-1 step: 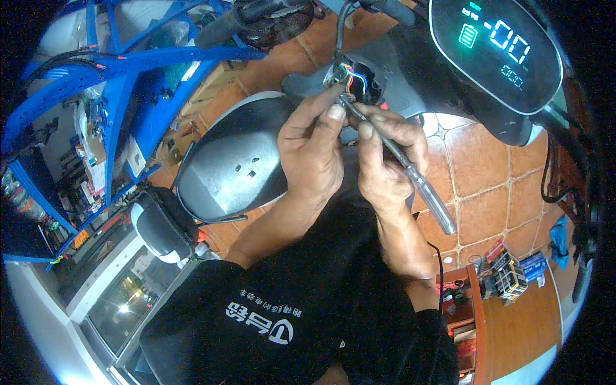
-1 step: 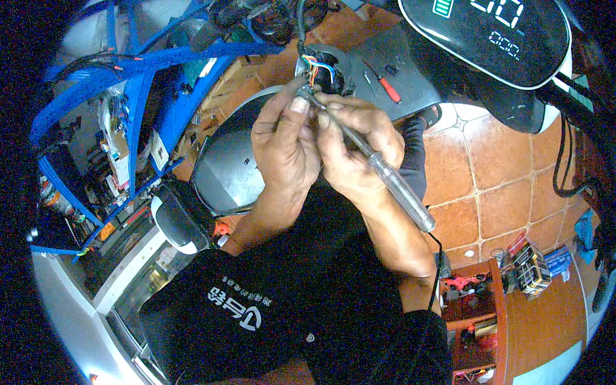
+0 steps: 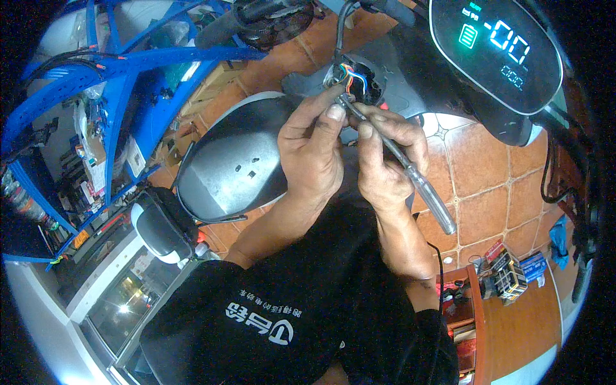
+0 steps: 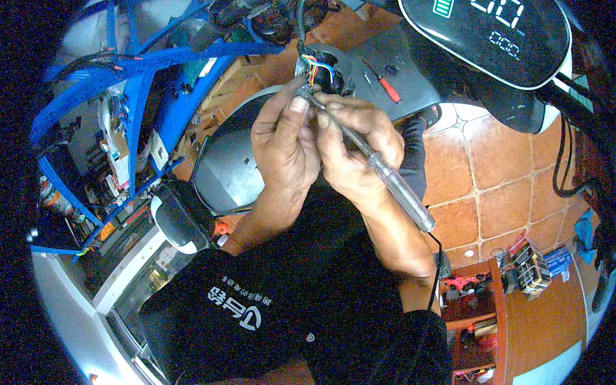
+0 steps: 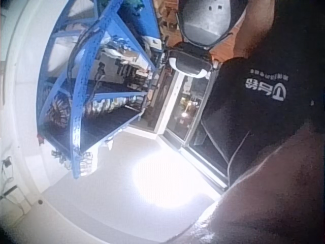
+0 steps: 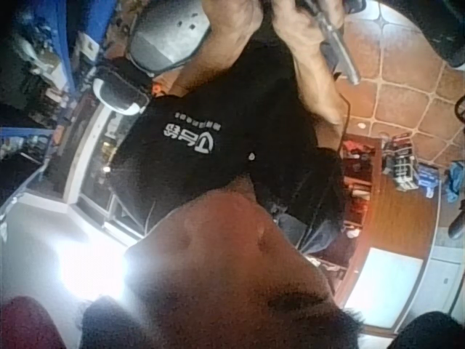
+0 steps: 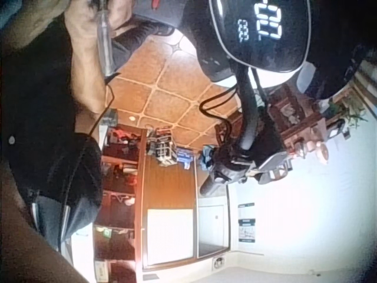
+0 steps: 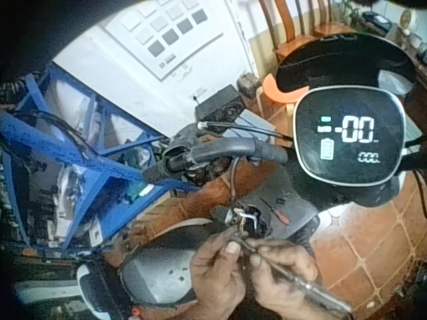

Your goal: The person works on the exposed wiring near the scooter's handlebar and digital display. Using a screwdriver, they tighten or adjust small connectors within the wiring harness. The scooter's dashboard remains powered on throughout the process.

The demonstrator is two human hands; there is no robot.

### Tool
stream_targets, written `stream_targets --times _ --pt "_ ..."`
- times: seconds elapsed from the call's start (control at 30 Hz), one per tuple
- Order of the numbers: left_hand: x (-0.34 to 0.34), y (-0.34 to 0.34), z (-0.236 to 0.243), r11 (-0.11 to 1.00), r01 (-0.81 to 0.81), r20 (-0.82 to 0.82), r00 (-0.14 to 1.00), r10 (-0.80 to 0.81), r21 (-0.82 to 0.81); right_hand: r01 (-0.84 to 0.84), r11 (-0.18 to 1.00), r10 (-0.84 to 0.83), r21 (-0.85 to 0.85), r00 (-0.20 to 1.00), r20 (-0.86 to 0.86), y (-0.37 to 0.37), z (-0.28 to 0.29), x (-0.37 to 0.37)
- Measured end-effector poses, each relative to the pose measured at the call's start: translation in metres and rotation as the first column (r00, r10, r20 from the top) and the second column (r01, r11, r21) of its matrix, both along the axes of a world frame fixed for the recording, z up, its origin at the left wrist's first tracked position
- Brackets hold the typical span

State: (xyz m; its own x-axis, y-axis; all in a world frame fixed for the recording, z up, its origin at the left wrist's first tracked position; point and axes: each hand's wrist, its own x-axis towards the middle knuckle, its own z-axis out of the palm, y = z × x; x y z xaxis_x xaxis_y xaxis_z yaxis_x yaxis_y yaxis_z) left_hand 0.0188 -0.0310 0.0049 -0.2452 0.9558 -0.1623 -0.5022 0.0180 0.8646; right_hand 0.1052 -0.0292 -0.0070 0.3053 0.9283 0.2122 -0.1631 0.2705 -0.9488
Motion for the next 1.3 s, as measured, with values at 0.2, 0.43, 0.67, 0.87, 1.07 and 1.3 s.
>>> stream_targets --times 0.2,0.43,0.67,0.87,1.07,1.3 --pt "0.0 0.0 0.002 1.0 0.02 0.015 1.0 -0.02 0.004 0.03 0.999 -0.029 -0.027 0.999 0.014 0.0 -0.001 -0.001" --pt "0.001 0.001 0.0 1.0 -0.011 -0.001 1.0 0.011 0.011 -0.012 1.0 0.012 -0.012 1.0 -0.003 0.0 0.0 0.002" --pt "0.005 0.003 0.001 1.0 0.001 0.1 0.995 -0.003 0.021 -0.031 0.991 0.008 -0.134 0.985 -0.173 -0.005 -0.005 0.006" --pt "0.005 0.001 -0.004 0.999 0.014 0.116 0.993 -0.019 0.045 -0.012 0.991 -0.027 -0.132 0.956 -0.291 -0.005 -0.012 0.005" --pt "0.005 0.0 -0.005 0.999 -0.002 0.089 0.996 -0.002 0.042 -0.066 0.995 0.049 -0.076 0.977 -0.207 -0.002 -0.01 0.009" --pt "0.003 0.0 -0.008 0.999 -0.001 0.098 0.995 -0.004 0.048 -0.079 0.994 0.059 -0.079 0.973 -0.221 -0.002 -0.004 0.007"
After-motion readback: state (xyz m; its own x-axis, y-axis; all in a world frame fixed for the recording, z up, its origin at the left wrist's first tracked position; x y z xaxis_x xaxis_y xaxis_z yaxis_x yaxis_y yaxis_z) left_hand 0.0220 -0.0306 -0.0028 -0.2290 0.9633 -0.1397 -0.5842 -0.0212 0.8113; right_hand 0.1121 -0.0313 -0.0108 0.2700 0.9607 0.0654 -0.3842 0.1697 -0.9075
